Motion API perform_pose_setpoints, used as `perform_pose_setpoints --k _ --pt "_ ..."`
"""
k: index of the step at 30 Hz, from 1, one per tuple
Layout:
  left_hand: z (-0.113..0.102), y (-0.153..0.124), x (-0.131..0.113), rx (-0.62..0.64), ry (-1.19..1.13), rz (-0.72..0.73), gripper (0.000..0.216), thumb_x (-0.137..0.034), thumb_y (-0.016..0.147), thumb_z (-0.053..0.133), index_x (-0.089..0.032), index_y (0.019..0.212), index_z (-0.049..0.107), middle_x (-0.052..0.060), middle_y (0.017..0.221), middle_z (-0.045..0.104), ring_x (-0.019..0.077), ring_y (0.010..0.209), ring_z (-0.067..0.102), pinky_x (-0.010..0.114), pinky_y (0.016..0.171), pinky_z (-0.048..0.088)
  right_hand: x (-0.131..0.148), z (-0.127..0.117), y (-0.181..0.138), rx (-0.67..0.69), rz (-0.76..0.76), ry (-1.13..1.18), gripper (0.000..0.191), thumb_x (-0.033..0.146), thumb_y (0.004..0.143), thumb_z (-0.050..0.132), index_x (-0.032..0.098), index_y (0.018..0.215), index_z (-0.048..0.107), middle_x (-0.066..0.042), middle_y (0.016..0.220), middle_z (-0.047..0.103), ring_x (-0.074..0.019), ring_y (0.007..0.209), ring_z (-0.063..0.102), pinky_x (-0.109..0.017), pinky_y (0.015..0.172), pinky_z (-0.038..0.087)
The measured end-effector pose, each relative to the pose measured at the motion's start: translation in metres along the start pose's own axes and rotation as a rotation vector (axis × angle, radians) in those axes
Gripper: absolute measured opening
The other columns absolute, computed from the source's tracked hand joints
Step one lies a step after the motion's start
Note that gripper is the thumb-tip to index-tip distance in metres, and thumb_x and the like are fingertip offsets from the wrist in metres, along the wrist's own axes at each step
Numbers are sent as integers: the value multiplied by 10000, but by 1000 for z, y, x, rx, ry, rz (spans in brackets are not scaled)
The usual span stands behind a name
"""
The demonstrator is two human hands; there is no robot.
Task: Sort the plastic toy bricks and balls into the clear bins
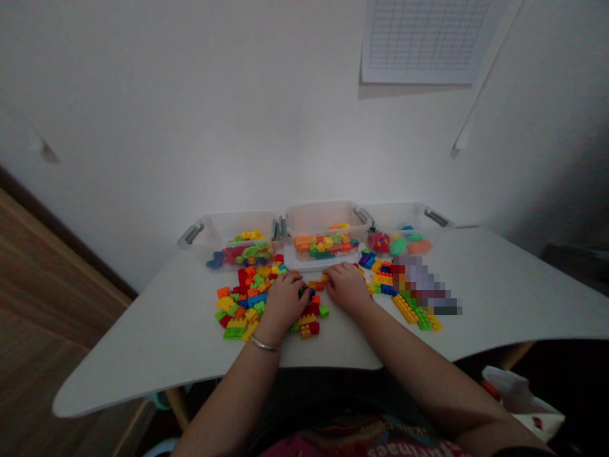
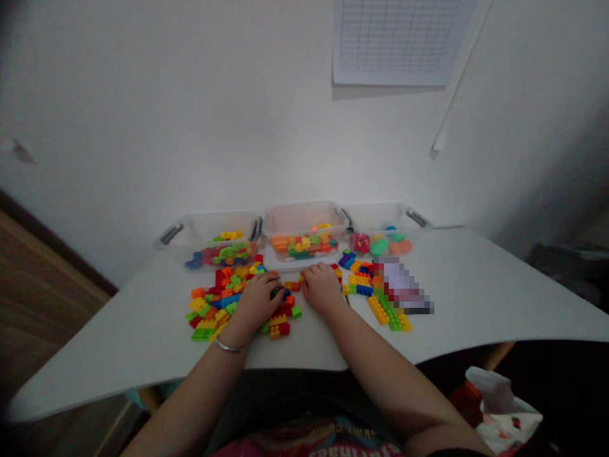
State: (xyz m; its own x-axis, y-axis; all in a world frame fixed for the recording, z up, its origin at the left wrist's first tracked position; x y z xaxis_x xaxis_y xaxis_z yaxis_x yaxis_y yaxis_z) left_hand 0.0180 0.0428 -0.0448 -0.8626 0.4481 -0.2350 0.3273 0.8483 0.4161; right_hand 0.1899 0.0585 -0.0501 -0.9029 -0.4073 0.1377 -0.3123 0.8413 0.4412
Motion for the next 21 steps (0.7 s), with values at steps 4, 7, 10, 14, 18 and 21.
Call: perform_pose_setpoints --k 4,7,10,14,18,21 --pt "-1 0 0 -2 -1 -6 195 -276 861 566 -190 890 739 84 1073 686 253 1071 573 420 996 459 0 1 0 31 0 34 268 216 817 583 178 1063 682 -100 1039 696 -267 1016 545 -397 925 411" --pt "0 0 0 5 7 -12 197 -283 861 567 -189 889 738 79 1084 685 255 1074 570 419 998 456 -3 4 1 43 31 89 261 225 808 600 183 1054 677 -92 1029 700 -255 1022 548 -382 935 414" --pt "0 -1 0 4 7 -19 193 -287 859 568 -195 890 735 76 1092 682 254 1084 563 419 1005 451 -6 4 3 -4 72 162 253 206 790 595 188 1033 665 -86 1003 697 -247 1003 560 -378 917 428" --pt "-1 -1 0 7 -9 -13 190 -283 862 565 -201 904 731 70 1093 679 248 1096 560 410 1015 443 -13 -11 7 -262 90 331 253 222 788 559 185 1029 624 -96 984 671 -239 937 578 -376 875 456" --pt "-1 0 0 13 -23 -17 185 -277 863 562 -203 901 728 76 1087 679 245 1089 561 420 1011 444 -26 -38 11 -572 175 405 256 294 808 542 200 1042 585 -102 972 639 -241 912 570 -391 860 463" --pt "-1 0 0 8 -19 -19 180 -286 862 564 -205 899 720 75 1085 678 243 1083 562 417 1004 447 -38 -55 21 -698 251 454 281 301 804 540 200 1066 557 -101 1001 620 -232 930 564 -384 856 467"
Point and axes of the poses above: each hand's wrist, its own y-axis towards the middle knuckle, its own z-axis out of the palm, x = y × z, the point moved 3 cm from there along y, towards the middle knuckle
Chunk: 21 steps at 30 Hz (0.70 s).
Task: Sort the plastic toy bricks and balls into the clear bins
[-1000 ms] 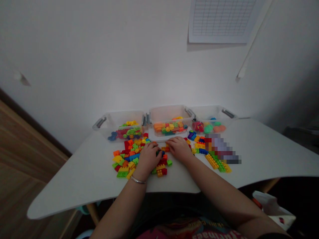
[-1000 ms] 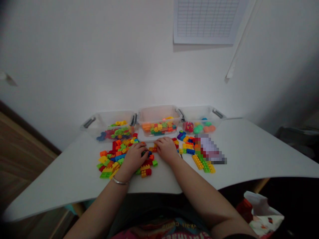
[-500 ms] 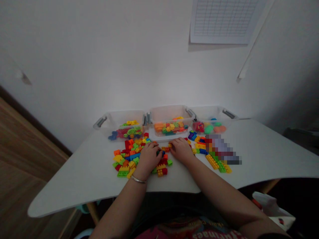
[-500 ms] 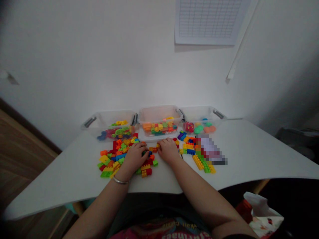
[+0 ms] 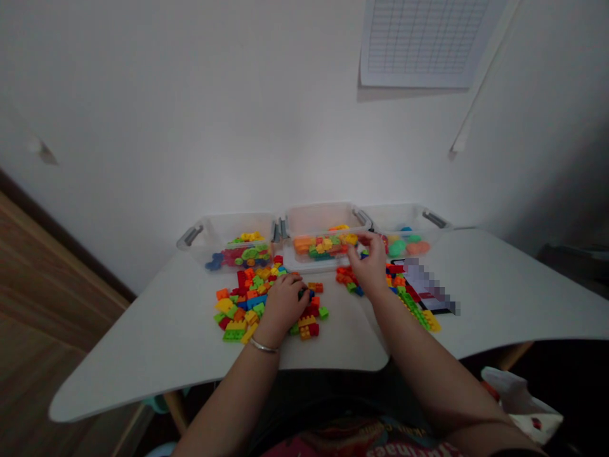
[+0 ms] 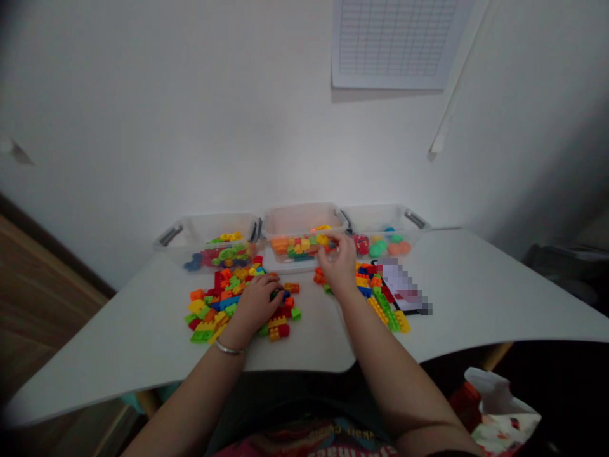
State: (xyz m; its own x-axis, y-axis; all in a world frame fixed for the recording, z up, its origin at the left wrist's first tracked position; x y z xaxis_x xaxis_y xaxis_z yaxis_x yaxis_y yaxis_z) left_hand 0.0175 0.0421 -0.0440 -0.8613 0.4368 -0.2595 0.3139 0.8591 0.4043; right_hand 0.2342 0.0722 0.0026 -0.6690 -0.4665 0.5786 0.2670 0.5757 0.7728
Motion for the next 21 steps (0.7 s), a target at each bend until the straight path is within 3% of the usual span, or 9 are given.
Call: perform_pose_setpoints --k 5,9,14,19,21 --pt "-1 0 -1 19 18 -3 187 -285 866 554 -182 946 687 79 1054 676 235 1058 565 391 985 450 -5 8 47 -45 54 63 290 346 825 528 193 1071 542 -84 997 625 -202 891 567 -362 838 468" --pt "-2 0 -1 23 22 -17 223 -268 867 544 -166 1024 663 89 1062 672 240 1064 560 385 978 447 -7 27 72 65 60 -45 288 350 816 567 167 1036 594 -97 993 672 -213 879 584 -376 845 468" --pt "-2 -1 -1 16 13 -1 277 -283 873 542 -199 1108 662 79 1103 670 238 1087 557 392 999 432 -12 44 77 280 86 -227 271 271 787 598 176 1032 665 -67 948 722 -232 918 628 -399 907 456" --pt "-3 -1 -1 37 7 -8 262 -281 877 534 -205 1078 684 71 1078 677 248 1087 553 404 994 436 -13 39 76 320 87 -157 284 255 795 556 172 1042 668 -64 957 725 -210 890 636 -375 873 480" --pt "-3 -1 -1 42 10 -13 257 -282 878 533 -193 1066 684 78 1083 673 250 1091 549 404 993 436 -8 32 70 276 32 -96 272 246 804 531 164 1025 667 -77 974 718 -217 900 628 -387 878 478"
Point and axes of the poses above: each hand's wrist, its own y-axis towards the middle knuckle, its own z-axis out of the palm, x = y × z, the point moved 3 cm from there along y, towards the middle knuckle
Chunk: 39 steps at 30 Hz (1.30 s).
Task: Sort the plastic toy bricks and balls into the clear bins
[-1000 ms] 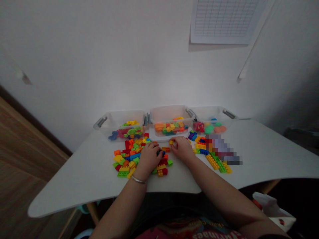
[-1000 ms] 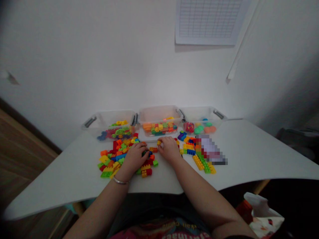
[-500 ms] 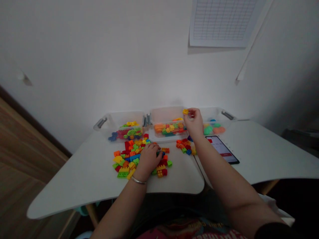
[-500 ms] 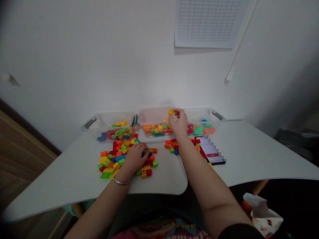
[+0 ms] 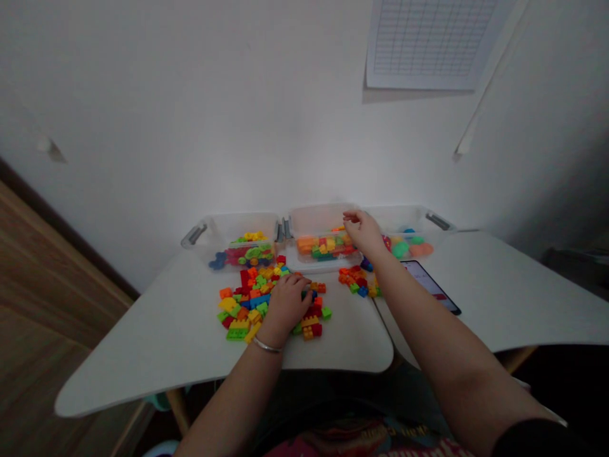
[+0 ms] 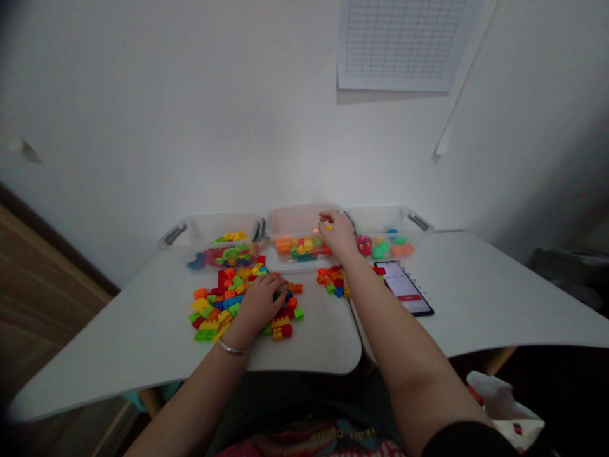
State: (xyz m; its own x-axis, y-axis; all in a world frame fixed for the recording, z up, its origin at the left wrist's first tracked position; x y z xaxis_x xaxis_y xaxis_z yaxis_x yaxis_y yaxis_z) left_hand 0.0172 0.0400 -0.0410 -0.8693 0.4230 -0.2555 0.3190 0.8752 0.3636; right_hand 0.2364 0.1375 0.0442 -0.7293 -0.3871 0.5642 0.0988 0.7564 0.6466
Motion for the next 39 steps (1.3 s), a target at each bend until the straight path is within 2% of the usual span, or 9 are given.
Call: perform_pose_setpoints --k 3,4,11,14,18,27,32,36,39 --pt "0 0 -1 -2 8 2 241 -286 881 532 -185 1036 687 83 1068 672 247 1084 551 398 985 440 10 -9 -25 -102 -132 28 246 251 838 492 168 985 670 -98 1001 703 -241 977 606 -414 931 448" --pt "0 0 -1 -5 11 2 235 -287 881 532 -184 1023 688 84 1063 673 246 1081 552 397 983 441 14 -8 -36 -85 -170 25 239 248 840 493 176 982 670 -98 1009 700 -247 997 599 -418 936 443" --pt "1 0 0 -37 12 24 208 -279 876 540 -190 986 692 80 1057 677 237 1084 554 390 991 438 20 25 -107 384 -305 -85 203 212 813 594 193 995 682 -78 1024 704 -225 1012 587 -383 951 426" --pt "1 0 0 -35 8 22 205 -281 868 560 -188 994 692 79 1061 681 237 1092 556 392 1000 436 17 34 -123 489 -313 -175 229 250 822 624 190 1035 683 -74 1049 701 -217 1030 572 -372 970 407" --pt "0 0 -1 -14 8 14 213 -280 872 558 -178 992 700 77 1063 685 235 1090 558 389 1007 437 15 38 -130 558 -332 -265 217 280 853 600 175 1018 694 -74 1015 702 -220 1037 560 -361 987 388" --pt "2 0 0 -46 18 25 189 -275 867 561 -197 927 723 69 1080 684 240 1088 560 395 1008 441 10 33 -131 429 -306 -321 176 244 865 560 195 955 702 -72 972 707 -244 1048 530 -380 997 380" --pt "2 0 0 -34 14 24 204 -283 873 554 -190 947 720 72 1081 682 240 1085 557 394 1009 437 9 28 -128 341 -246 -301 158 228 822 579 187 926 691 -81 934 688 -251 1002 536 -374 942 414" --pt "2 0 0 -26 7 12 211 -283 874 552 -188 965 716 73 1093 679 242 1096 549 397 1010 435 5 23 -125 247 -171 -206 171 217 792 573 182 939 652 -94 934 671 -250 949 559 -380 884 443" --pt "1 -1 0 -26 -13 19 234 -287 873 558 -196 1028 707 68 1100 679 241 1103 546 400 1014 434 5 19 -125 143 -197 -83 164 211 773 556 185 923 616 -97 924 661 -235 904 580 -370 859 462"
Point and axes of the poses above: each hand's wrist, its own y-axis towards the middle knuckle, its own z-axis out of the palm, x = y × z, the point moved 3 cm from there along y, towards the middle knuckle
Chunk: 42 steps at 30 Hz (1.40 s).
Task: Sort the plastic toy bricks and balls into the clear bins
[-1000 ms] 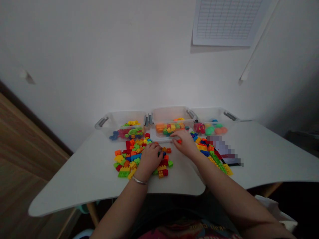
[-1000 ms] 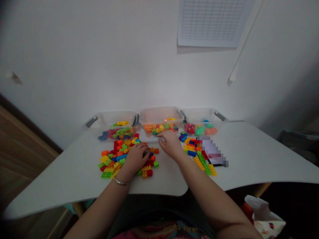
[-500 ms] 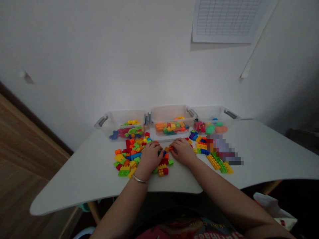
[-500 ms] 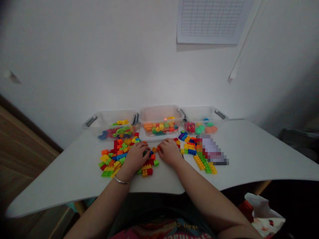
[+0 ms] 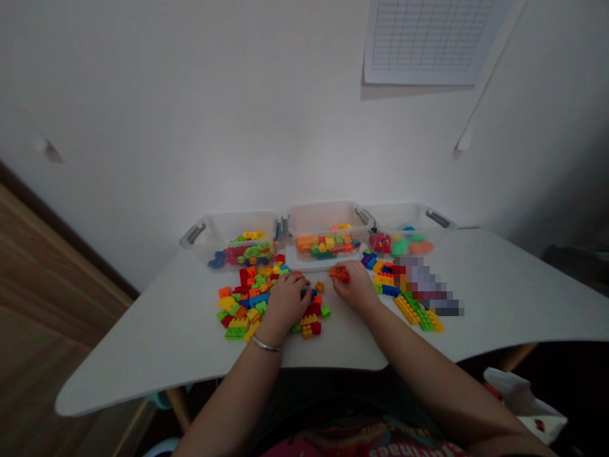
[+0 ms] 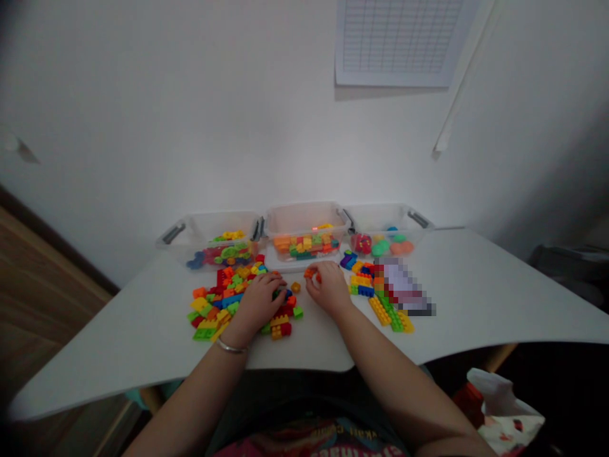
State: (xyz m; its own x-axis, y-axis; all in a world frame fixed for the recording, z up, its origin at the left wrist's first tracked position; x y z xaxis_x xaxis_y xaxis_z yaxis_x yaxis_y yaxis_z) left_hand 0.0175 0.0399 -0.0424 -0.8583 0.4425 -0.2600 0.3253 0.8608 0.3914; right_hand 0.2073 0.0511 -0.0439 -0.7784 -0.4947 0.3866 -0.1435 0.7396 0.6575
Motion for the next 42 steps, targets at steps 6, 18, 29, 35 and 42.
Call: perform_pose_setpoints --k 6,18,29,35,42 --pt "0 0 -1 32 -2 21 266 -299 895 537 -238 1083 716 69 1140 673 247 1113 549 435 1020 435 2 -21 12 -270 -92 72 164 241 791 541 224 953 568 -74 952 660 -232 938 591 -395 879 464" --pt "1 1 1 39 21 22 227 -304 888 539 -254 942 754 49 1137 669 247 1117 550 427 1019 442 -32 -48 126 -285 213 -13 251 370 842 552 188 1004 614 -84 995 691 -225 968 594 -370 898 438" --pt "3 2 2 31 -6 9 231 -311 886 544 -209 1015 707 66 1104 679 239 1105 554 420 1020 437 -46 -29 144 124 365 -228 275 400 833 568 230 976 730 -56 974 742 -232 917 662 -376 865 467" --pt "3 3 1 31 -10 0 221 -302 881 550 -207 1017 697 67 1109 677 242 1103 551 422 1020 431 -52 -42 137 56 219 50 274 336 831 558 183 1001 709 -58 1007 731 -196 932 639 -356 875 479" --pt "3 3 1 43 -3 -1 230 -313 890 537 -205 1022 692 67 1118 670 239 1112 549 409 1006 441 -41 -74 76 -238 125 76 264 320 862 477 176 981 664 -86 957 693 -225 896 616 -395 850 482"
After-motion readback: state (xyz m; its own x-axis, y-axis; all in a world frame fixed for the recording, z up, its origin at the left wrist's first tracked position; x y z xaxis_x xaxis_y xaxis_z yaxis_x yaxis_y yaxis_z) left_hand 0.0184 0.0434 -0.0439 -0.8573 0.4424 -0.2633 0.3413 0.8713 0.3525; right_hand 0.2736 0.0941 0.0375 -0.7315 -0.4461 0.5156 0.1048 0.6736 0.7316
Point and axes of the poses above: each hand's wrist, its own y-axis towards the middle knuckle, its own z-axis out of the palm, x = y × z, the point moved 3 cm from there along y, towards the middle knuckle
